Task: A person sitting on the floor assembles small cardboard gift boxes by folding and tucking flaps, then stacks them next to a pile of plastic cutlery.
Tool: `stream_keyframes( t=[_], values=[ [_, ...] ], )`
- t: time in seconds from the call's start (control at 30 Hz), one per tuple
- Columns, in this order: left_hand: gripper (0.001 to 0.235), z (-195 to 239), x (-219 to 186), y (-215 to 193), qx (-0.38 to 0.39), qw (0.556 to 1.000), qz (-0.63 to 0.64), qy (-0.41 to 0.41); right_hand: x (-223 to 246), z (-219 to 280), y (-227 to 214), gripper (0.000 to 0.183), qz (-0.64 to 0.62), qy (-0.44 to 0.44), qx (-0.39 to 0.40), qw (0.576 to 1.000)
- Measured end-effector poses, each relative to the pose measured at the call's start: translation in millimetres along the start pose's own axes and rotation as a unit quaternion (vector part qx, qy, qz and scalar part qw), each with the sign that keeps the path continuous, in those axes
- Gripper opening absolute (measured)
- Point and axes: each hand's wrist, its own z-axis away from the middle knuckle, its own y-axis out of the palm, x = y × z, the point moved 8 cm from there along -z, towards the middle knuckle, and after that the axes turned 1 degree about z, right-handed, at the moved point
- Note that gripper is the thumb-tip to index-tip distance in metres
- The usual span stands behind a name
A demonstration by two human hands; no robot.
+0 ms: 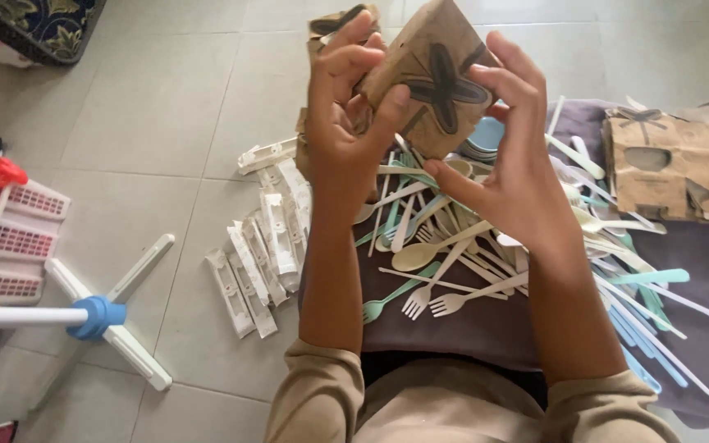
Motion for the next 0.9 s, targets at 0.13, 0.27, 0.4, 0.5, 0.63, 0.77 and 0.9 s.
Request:
stream_keyframes(
  t=[0.13,0.27,0.4,0.5,0.63,0.77,0.9],
  values=[
    [0.046,-0.4,-6.1,-42.0,0.087,0.994,0.073,-0.009,6.7,-7.6,16.1,0.087,-0.101,-0.012,0.015,0.995],
    [0.059,8.9,-2.9,-86.4,0.113,0.988,-0.07,-0.078,7.9,-18.6,38.8,0.081,-0.173,-0.003,0.054,0.983],
    [0.077,16.4,10.9,-124.9,0.041,0.967,-0.18,-0.173,16.9,-35.1,52.8,0.077,-0.179,-0.078,0.073,0.978],
    [0.077,19.4,11.8,-131.4,0.037,0.965,-0.184,-0.181,13.1,-48.9,57.0,0.074,-0.168,-0.076,0.081,0.98],
    [0.077,18.6,12.9,-137.4,0.036,0.963,-0.19,-0.188,19.8,-58.7,64.9,0.07,-0.147,-0.075,0.087,0.982],
    [0.078,20.7,16.2,-142.3,0.031,0.959,-0.196,-0.202,26.0,-56.4,68.1,0.063,-0.117,-0.071,0.102,0.985],
    [0.078,25.9,19.9,-144.5,0.031,0.953,-0.203,-0.22,28.4,-52.5,70.0,0.057,-0.089,-0.062,0.114,0.988]
  ],
)
